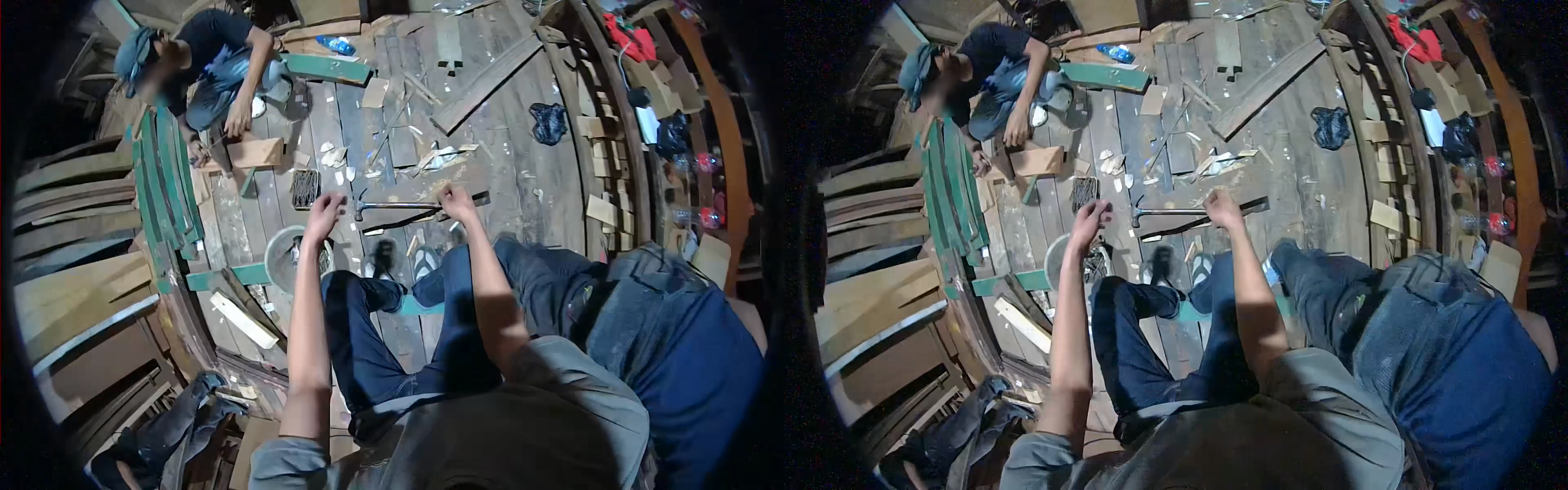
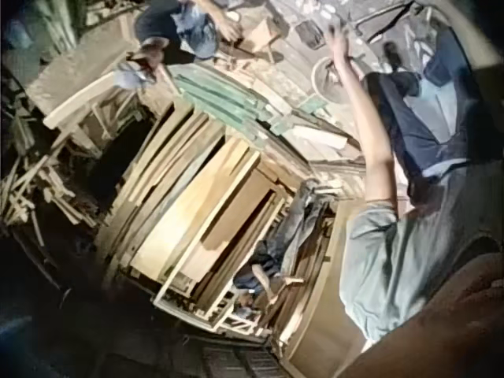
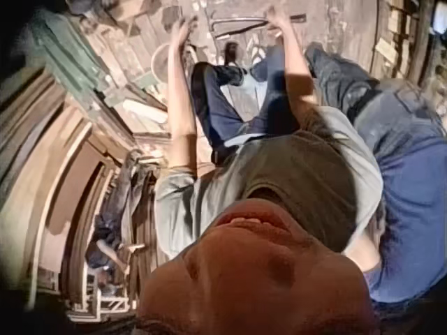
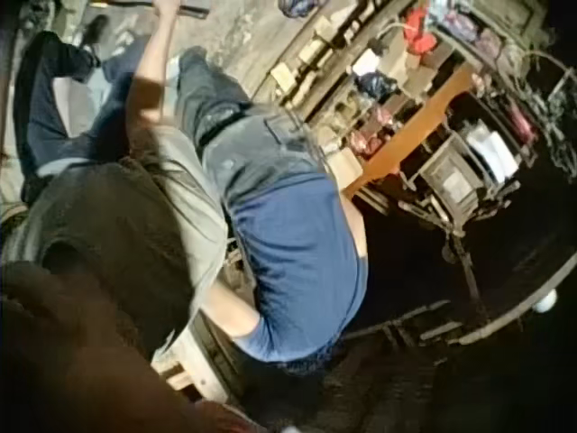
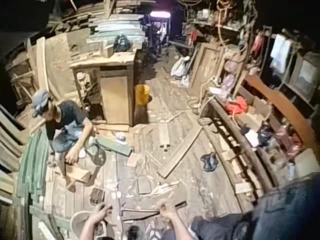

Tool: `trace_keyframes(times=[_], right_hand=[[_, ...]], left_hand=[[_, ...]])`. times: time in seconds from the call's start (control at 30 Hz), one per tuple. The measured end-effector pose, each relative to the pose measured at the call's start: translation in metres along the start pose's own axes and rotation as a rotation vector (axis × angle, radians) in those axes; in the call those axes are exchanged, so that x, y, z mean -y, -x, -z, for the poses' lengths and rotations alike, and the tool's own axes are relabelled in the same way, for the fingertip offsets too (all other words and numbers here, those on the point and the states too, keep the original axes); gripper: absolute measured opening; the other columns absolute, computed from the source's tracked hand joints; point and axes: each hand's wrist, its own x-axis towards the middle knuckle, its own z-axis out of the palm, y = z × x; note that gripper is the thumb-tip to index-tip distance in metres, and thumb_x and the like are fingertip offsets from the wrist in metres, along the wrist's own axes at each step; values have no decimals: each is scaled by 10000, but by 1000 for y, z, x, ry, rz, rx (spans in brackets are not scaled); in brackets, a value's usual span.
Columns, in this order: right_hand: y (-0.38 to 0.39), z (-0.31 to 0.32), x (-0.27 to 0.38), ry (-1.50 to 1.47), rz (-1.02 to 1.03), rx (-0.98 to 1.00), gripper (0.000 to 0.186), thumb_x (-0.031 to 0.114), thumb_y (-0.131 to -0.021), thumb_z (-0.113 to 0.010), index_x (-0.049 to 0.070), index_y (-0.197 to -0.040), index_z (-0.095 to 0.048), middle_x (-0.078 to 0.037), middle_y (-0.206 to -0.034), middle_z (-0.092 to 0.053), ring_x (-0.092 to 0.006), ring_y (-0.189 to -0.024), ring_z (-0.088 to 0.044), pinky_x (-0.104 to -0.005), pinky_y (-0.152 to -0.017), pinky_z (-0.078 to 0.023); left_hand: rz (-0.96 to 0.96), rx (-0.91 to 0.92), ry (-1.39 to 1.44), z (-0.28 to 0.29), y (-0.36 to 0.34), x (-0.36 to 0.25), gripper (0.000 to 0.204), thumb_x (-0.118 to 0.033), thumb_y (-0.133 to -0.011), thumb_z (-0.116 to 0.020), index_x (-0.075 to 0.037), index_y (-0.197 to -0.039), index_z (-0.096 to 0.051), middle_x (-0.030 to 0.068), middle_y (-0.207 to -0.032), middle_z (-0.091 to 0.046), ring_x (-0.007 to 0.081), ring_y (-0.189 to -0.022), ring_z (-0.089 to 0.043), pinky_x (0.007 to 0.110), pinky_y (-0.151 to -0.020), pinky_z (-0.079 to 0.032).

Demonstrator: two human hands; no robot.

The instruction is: The person chisels a piece of wood using a hammer, handles and bends a metal wire by hand, and then hammers the chisel into wooden boards.

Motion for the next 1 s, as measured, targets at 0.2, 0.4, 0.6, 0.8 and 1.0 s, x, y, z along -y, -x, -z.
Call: trace_keyframes(times=[0.2,0.4,0.6,0.8,1.0], right_hand=[[-95,-64,-8,271,238,148,247,206,-712,-580,20,-872,-606,-208,-904,-612,-340,-903,-584,-396,-767,-462],[-127,-109,-2,500,421,426,337,250,-734,-569,15,-973,-603,-196,-1008,-600,-331,-949,-574,-400,-826,-450],[-151,-121,-18,650,410,381,306,237,-716,-592,23,-932,-623,-200,-935,-614,-314,-905,-592,-392,-780,-466],[-144,-129,-10,579,328,425,242,167,-633,-601,8,-808,-650,-169,-839,-636,-304,-766,-615,-391,-638,-490],[-191,-147,-19,423,430,251,211,159,-595,-604,68,-780,-651,-110,-782,-638,-251,-708,-598,-379,-599,-484]], left_hand=[[-269,15,-247,-67,-122,42,298,-317,-857,-551,-23,-893,-585,27,-782,-575,114,-662,-481,249,-648,-398],[-496,-140,-589,-75,-159,66,320,-297,-820,-586,22,-843,-609,197,-800,-619,296,-765,-606,361,-688,-454],[-528,-140,-595,-93,-159,43,296,-289,-796,-603,2,-847,-619,195,-833,-629,340,-782,-609,394,-706,-470],[-621,-92,-679,-92,-167,49,305,-288,-796,-614,16,-820,-595,203,-769,-615,349,-698,-597,389,-628,-456],[-819,-51,-720,-96,-215,55,293,-273,-836,-579,19,-856,-568,185,-783,-611,306,-714,-587,370,-654,-447]])
